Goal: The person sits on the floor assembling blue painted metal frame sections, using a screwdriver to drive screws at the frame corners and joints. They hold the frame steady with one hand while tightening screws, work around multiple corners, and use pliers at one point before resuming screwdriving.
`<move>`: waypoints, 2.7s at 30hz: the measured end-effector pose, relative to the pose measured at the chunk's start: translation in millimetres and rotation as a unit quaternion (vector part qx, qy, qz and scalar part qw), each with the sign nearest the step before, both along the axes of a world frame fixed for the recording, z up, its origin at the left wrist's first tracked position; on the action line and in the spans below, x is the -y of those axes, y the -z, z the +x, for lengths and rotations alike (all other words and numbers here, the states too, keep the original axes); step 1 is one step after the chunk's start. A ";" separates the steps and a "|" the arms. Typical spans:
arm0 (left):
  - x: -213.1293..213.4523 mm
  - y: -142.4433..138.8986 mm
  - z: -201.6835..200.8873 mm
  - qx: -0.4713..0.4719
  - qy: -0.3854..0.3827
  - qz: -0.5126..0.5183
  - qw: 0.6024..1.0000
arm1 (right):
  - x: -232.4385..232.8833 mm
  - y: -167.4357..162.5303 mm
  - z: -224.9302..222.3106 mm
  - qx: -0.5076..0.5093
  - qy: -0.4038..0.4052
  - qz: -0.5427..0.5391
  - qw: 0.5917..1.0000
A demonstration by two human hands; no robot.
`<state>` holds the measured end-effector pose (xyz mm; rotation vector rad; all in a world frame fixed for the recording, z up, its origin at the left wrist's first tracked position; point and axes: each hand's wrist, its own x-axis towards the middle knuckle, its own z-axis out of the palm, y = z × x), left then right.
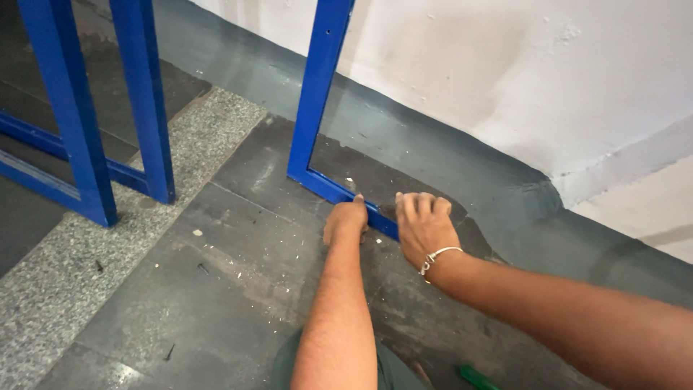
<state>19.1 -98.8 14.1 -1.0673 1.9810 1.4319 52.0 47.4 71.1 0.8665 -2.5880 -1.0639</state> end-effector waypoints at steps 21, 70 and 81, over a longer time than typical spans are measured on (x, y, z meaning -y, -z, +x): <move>-16.2 -9.2 2.1 -0.022 0.024 -0.024 0.999 | -28.8 10.9 -3.0 -0.083 -0.075 -0.035 0.993; -22.0 -11.8 -1.7 -0.018 0.047 -0.026 0.998 | -67.6 -17.1 -36.2 0.325 0.295 -0.447 0.779; -21.4 -2.1 -6.2 -0.039 0.030 -0.005 0.999 | -69.0 17.0 -25.6 0.310 0.424 -0.607 0.597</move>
